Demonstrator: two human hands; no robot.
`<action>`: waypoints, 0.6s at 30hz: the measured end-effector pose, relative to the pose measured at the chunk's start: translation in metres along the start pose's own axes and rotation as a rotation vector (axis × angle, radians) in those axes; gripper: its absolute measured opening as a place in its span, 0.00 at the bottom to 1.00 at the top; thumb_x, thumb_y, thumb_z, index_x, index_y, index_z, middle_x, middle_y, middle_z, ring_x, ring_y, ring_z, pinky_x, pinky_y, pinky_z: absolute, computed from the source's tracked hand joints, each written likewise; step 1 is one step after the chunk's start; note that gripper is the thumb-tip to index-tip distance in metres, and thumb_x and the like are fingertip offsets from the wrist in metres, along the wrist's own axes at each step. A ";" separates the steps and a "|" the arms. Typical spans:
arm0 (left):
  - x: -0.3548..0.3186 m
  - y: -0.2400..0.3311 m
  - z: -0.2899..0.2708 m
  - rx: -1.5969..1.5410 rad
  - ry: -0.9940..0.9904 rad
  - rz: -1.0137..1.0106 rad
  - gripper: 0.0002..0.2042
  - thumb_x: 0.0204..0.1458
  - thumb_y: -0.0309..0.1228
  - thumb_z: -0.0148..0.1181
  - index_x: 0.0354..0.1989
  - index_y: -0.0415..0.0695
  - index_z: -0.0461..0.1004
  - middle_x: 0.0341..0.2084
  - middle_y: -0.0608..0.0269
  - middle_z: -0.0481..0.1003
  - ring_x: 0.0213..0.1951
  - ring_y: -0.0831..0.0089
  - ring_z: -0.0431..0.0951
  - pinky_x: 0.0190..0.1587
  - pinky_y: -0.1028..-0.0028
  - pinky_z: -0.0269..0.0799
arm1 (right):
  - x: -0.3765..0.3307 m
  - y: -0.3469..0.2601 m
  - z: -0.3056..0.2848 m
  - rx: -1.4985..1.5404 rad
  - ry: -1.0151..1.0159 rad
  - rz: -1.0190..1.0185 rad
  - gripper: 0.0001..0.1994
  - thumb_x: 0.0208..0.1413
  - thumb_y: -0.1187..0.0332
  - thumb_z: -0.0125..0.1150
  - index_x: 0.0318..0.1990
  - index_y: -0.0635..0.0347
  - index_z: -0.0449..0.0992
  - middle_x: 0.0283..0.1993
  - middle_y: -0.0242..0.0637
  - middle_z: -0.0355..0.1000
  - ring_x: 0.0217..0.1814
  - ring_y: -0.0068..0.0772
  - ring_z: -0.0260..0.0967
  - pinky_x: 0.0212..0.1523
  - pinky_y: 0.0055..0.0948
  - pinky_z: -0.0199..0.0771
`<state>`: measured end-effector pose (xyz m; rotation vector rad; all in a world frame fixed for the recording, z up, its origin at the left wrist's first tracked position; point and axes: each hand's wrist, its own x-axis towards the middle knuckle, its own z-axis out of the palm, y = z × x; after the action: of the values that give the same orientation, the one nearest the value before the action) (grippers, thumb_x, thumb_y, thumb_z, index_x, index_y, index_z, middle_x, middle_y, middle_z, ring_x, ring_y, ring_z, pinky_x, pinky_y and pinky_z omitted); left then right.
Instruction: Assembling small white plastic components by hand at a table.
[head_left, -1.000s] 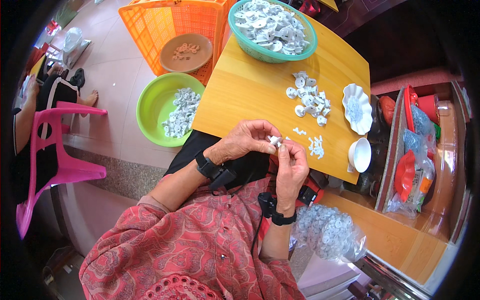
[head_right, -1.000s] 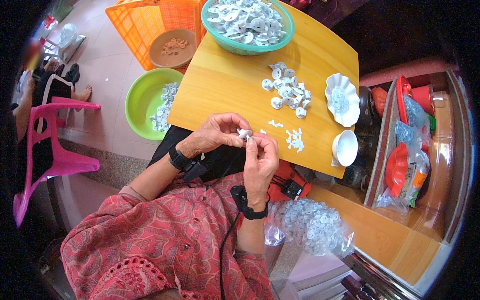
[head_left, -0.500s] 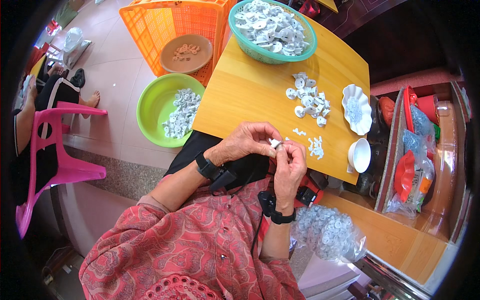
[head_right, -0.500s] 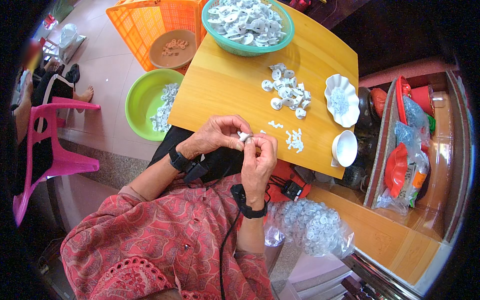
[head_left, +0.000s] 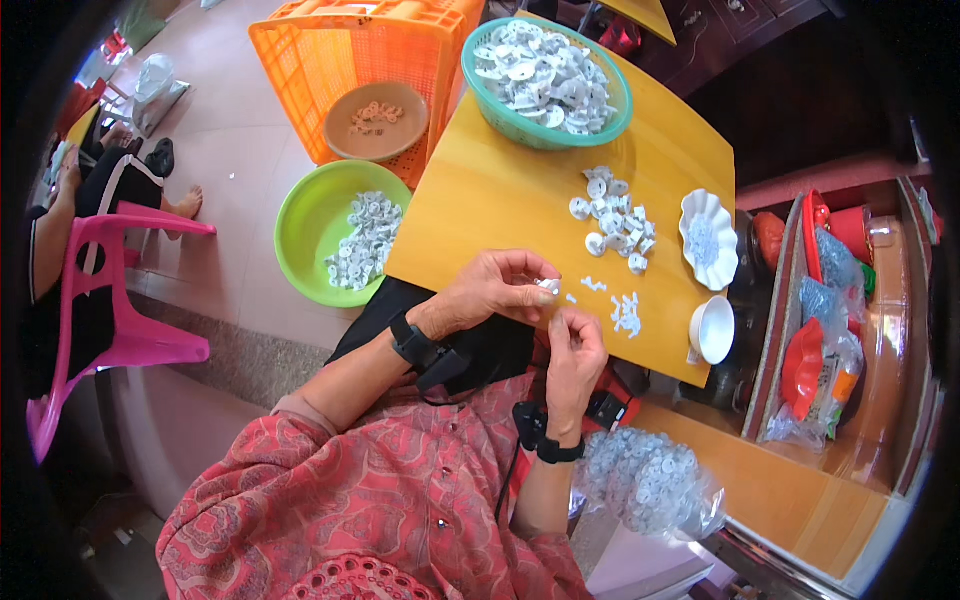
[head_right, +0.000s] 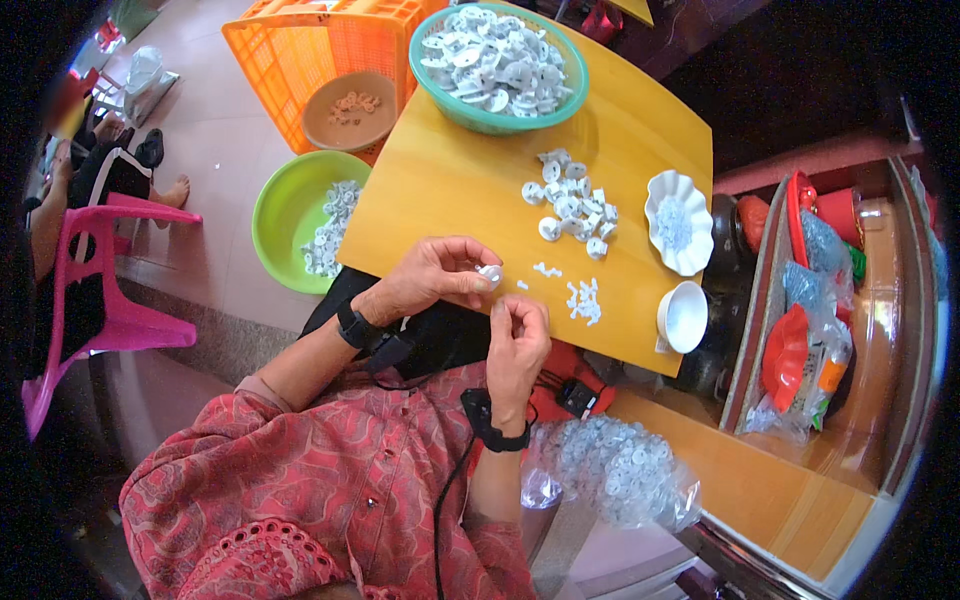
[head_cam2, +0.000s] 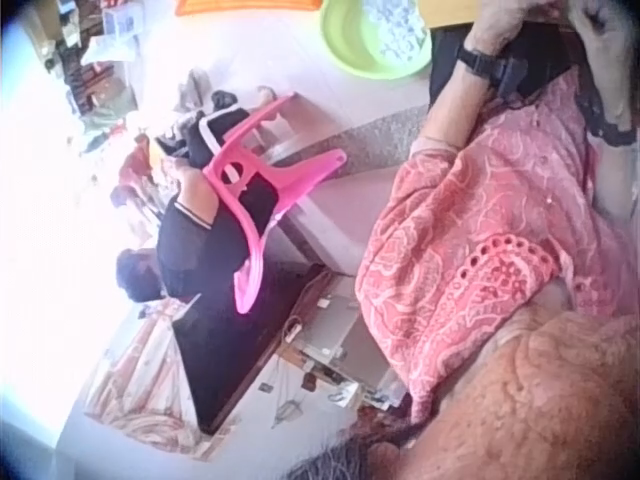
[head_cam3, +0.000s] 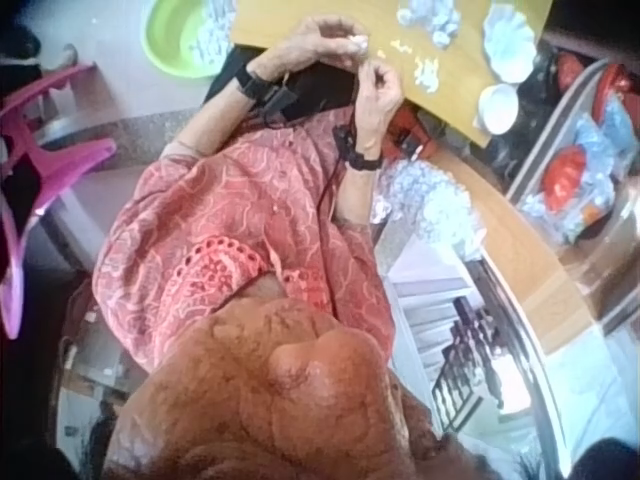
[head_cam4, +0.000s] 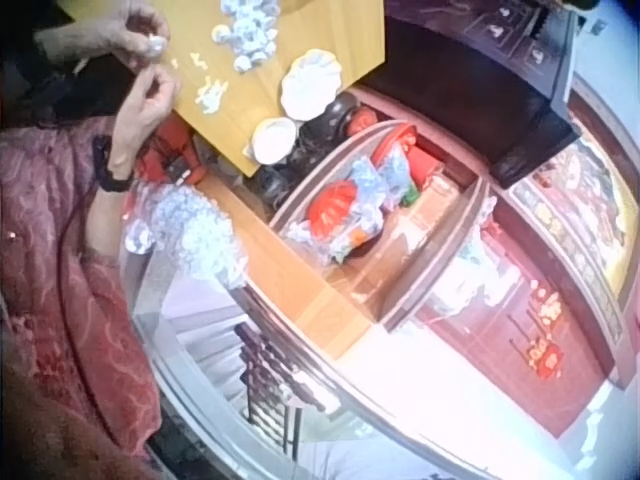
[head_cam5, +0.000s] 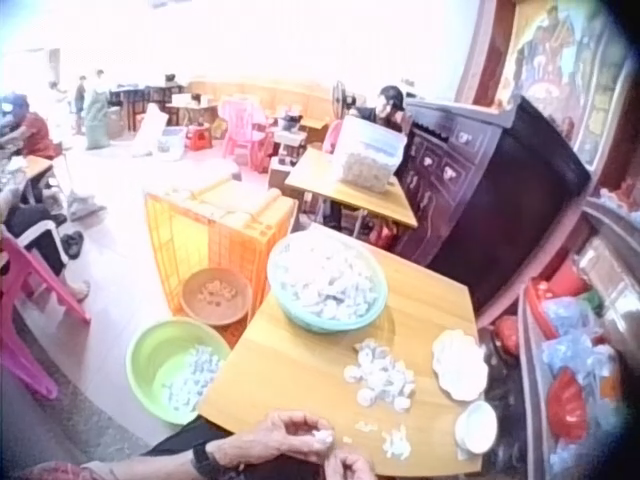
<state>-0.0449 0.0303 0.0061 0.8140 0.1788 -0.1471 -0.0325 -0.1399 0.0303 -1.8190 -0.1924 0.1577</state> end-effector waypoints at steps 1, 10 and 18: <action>0.003 0.003 -0.002 0.064 0.003 0.015 0.12 0.54 0.28 0.66 0.45 0.39 0.75 0.37 0.64 0.77 0.34 0.77 0.79 0.37 0.78 0.77 | 0.000 0.006 -0.001 -0.065 0.011 -0.060 0.05 0.59 0.74 0.60 0.34 0.66 0.72 0.38 0.35 0.70 0.36 0.24 0.67 0.38 0.23 0.69; 0.061 0.110 0.002 0.589 0.236 0.451 0.16 0.54 0.33 0.67 0.45 0.35 0.75 0.28 0.65 0.77 0.27 0.81 0.76 0.32 0.80 0.74 | -0.004 0.011 -0.005 -0.217 0.070 -0.175 0.04 0.57 0.76 0.61 0.33 0.66 0.72 0.37 0.38 0.70 0.34 0.29 0.69 0.37 0.28 0.71; 0.139 0.178 -0.004 0.930 0.401 0.681 0.23 0.50 0.34 0.70 0.49 0.30 0.75 0.28 0.60 0.79 0.28 0.79 0.79 0.31 0.79 0.76 | -0.007 0.016 -0.008 -0.285 0.098 -0.195 0.04 0.56 0.76 0.61 0.34 0.66 0.72 0.37 0.41 0.70 0.36 0.36 0.70 0.38 0.32 0.72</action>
<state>0.1255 0.1451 0.0993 1.7830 0.1989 0.6296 -0.0369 -0.1532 0.0165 -2.0725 -0.3350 -0.1010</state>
